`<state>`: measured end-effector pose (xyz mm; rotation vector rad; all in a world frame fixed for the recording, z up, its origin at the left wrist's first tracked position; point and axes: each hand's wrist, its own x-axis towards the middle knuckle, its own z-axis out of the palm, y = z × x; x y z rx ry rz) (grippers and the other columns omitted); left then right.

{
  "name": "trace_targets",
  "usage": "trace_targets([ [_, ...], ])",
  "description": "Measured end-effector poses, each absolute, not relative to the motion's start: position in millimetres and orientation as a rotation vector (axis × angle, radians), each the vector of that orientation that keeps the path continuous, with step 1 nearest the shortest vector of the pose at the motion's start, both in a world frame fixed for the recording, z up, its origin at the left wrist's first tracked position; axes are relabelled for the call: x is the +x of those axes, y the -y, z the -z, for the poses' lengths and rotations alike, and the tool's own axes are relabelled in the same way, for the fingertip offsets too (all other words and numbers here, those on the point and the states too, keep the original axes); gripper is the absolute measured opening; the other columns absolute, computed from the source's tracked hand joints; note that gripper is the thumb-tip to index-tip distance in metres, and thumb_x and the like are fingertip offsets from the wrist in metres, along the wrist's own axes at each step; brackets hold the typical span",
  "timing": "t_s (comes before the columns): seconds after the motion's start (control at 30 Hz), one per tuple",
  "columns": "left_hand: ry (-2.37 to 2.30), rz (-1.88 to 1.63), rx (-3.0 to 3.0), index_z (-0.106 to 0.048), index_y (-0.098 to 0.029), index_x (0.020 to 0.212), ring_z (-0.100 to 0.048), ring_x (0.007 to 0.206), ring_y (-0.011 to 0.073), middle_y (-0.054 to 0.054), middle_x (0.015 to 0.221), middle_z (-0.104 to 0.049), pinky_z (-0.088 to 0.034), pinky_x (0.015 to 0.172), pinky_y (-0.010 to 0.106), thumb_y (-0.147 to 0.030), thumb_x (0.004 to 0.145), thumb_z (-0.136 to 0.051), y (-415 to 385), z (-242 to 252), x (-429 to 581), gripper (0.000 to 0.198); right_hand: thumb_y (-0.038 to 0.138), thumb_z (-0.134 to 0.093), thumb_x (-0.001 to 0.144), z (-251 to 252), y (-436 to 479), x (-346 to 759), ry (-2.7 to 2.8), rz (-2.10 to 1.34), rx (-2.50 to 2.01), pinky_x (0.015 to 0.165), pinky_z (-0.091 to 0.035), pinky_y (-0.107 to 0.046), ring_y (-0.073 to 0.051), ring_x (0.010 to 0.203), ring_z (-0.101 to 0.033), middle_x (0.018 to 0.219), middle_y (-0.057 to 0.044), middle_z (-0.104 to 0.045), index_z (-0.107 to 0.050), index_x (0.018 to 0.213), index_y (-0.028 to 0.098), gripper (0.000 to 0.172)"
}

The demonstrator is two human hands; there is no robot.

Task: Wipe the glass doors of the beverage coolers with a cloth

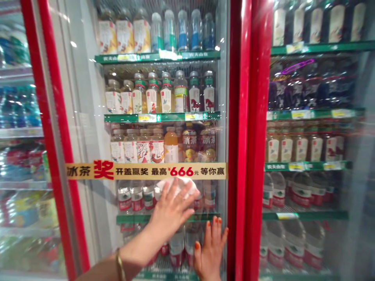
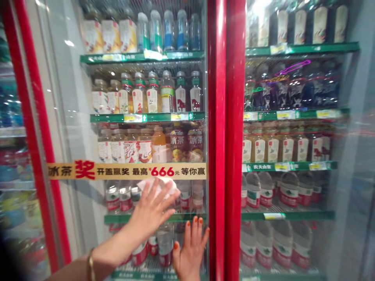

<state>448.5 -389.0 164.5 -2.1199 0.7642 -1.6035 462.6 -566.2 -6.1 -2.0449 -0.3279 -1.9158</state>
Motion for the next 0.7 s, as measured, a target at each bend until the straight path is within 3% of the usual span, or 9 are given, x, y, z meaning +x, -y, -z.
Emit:
trace_targets([
  [0.07, -0.979, 1.454, -1.977, -0.037, -0.044, 0.168, 0.003, 0.173, 0.0329, -0.009, 0.185, -0.015, 0.004, 0.142, 0.054, -0.074, 0.099, -0.057, 390.7, -142.3, 445.9, 0.078, 0.038, -0.028, 0.112, 9.1, 568.5, 462.0, 0.35, 1.9, -2.045, 0.135, -0.015, -0.066, -0.034, 0.171, -0.013, 0.183, -0.02, -0.014, -0.017, 0.173, 0.009, 0.068],
  [0.17, -1.134, 1.34, -1.872, -0.041, -0.049, 0.165, -0.001, 0.174, 0.024, -0.016, 0.183, -0.02, 0.002, 0.143, 0.046, -0.071, 0.103, -0.05, 366.1, -137.8, 442.4, 0.066, 0.035, -0.03, 0.111, 14.0, 566.5, 464.4, 0.323, 1.885, -2.066, 0.134, -0.02, -0.066, -0.033, 0.171, -0.013, 0.183, -0.017, -0.014, -0.017, 0.174, 0.014, 0.068],
  [0.23, -1.06, 1.41, -1.936, -0.036, -0.047, 0.167, -0.002, 0.174, 0.0255, -0.013, 0.184, -0.018, 0.001, 0.143, 0.047, -0.064, 0.105, -0.052, 354.2, -164.1, 443.9, 0.067, 0.033, -0.032, 0.11, 14.8, 559.6, 467.2, 0.204, 1.87, -2.105, 0.133, -0.021, -0.068, -0.033, 0.171, -0.011, 0.183, -0.017, -0.014, -0.015, 0.175, 0.015, 0.069],
  [0.33, -0.85, 1.576, -2.087, -0.028, -0.04, 0.172, 0.002, 0.173, 0.0366, -0.003, 0.186, -0.011, 0.0, 0.142, 0.057, -0.055, 0.103, -0.061, 365.0, -207.2, 450.9, 0.078, 0.034, -0.031, 0.111, 11.4, 546.0, 470.5, -0.094, 1.801, -2.148, 0.128, -0.026, -0.076, -0.036, 0.172, -0.004, 0.182, -0.022, -0.013, -0.009, 0.175, 0.016, 0.071],
  [0.4, -0.818, 1.602, -2.1, -0.029, -0.038, 0.172, 0.004, 0.172, 0.0392, -0.001, 0.186, -0.011, 0.001, 0.141, 0.06, -0.056, 0.101, -0.064, 380.6, -210.7, 453.9, 0.081, 0.036, -0.03, 0.111, 8.9, 539.9, 471.9, -0.204, 1.761, -2.157, 0.125, -0.029, -0.078, -0.037, 0.172, -0.002, 0.182, -0.023, -0.012, -0.006, 0.175, 0.016, 0.071],
  [0.53, -1.11, 1.334, -1.907, -0.039, -0.044, 0.167, 0.001, 0.173, 0.031, -0.01, 0.183, -0.021, 0.002, 0.142, 0.053, -0.072, 0.099, -0.057, 380.5, -167.2, 446.5, 0.075, 0.036, -0.03, 0.112, 8.6, 538.4, 474.6, -0.19, 1.79, -2.135, 0.127, -0.029, -0.075, -0.034, 0.172, -0.003, 0.182, -0.023, -0.013, -0.006, 0.175, 0.014, 0.071],
  [0.63, -1.268, 1.197, -1.795, -0.042, -0.05, 0.164, 0.002, 0.174, 0.0234, -0.017, 0.182, -0.02, 0.0, 0.142, 0.044, -0.082, 0.096, -0.051, 359.0, -160.1, 440.4, 0.076, 0.037, -0.03, 0.112, 10.3, 536.7, 474.5, -0.197, 1.803, -2.133, 0.127, -0.027, -0.077, -0.035, 0.172, -0.005, 0.182, -0.021, -0.013, -0.007, 0.176, 0.018, 0.07],
  [0.7, -1.211, 1.241, -1.84, -0.036, -0.043, 0.168, 0.003, 0.174, 0.0272, -0.01, 0.184, -0.017, 0.001, 0.142, 0.047, -0.085, 0.094, -0.052, 357.0, -181.9, 443.0, 0.087, 0.039, -0.033, 0.112, 11.1, 531.4, 472.2, -0.236, 1.769, -2.147, 0.124, -0.029, -0.081, -0.038, 0.171, -0.005, 0.183, -0.021, -0.01, -0.007, 0.176, 0.023, 0.071],
])
